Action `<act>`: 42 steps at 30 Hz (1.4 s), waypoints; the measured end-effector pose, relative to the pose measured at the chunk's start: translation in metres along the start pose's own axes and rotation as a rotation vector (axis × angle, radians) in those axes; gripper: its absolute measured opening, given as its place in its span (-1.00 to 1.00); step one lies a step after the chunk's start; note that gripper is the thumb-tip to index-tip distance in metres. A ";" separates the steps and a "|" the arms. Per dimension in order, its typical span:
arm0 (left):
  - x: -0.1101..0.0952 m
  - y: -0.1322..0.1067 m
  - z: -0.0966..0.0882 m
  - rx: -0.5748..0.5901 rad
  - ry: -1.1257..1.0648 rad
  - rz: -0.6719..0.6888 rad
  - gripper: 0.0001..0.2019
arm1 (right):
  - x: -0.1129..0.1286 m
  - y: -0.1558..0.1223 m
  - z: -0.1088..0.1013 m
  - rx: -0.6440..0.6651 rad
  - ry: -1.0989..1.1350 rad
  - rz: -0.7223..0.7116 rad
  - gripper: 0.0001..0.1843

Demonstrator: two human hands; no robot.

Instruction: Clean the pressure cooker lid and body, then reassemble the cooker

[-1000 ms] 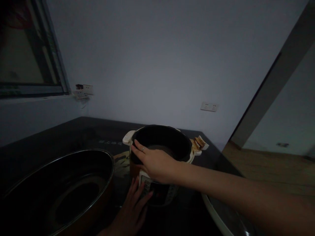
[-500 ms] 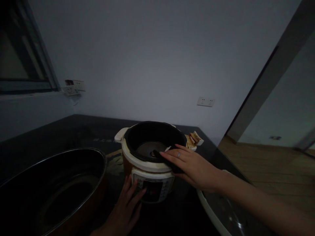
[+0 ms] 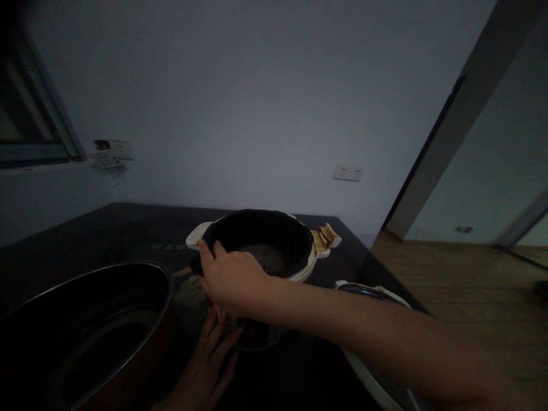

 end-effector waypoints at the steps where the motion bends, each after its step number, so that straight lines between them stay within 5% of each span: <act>1: 0.000 -0.001 0.000 0.006 0.001 0.000 -0.23 | -0.002 -0.005 0.001 -0.003 -0.023 -0.031 -0.36; 7: 0.001 -0.002 -0.001 0.006 0.025 0.012 -0.23 | -0.041 -0.062 0.000 -0.010 -0.064 -0.252 -0.32; 11: 0.003 -0.003 0.002 0.015 0.050 0.008 -0.17 | -0.077 -0.102 0.010 -0.099 -0.049 -0.257 -0.24; 18: 0.006 -0.007 0.008 -0.032 0.076 0.004 -0.10 | -0.117 -0.135 0.037 -0.181 -0.016 0.112 -0.40; 22: 0.007 -0.008 0.010 -0.054 0.086 0.001 -0.08 | -0.127 -0.132 0.039 -0.134 0.102 0.308 -0.45; 27: 0.009 -0.010 0.010 -0.050 0.082 -0.007 -0.09 | -0.132 -0.116 0.035 -0.073 0.218 0.388 -0.41; 35: 0.012 -0.010 0.008 -0.038 0.088 0.015 -0.22 | -0.158 -0.062 0.051 0.117 0.055 0.478 -0.44; 42: 0.011 -0.008 0.008 -0.056 0.081 0.018 -0.14 | -0.162 -0.048 0.050 0.115 0.023 0.545 -0.51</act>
Point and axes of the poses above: each hand's wrist, its own y-axis towards the middle knuckle, its own z-axis out of the palm, x = y × z, the point moved 2 cm from there along y, towards the middle knuckle, and after that the axes turned 13 degrees about -y, right-handed, at the moved point
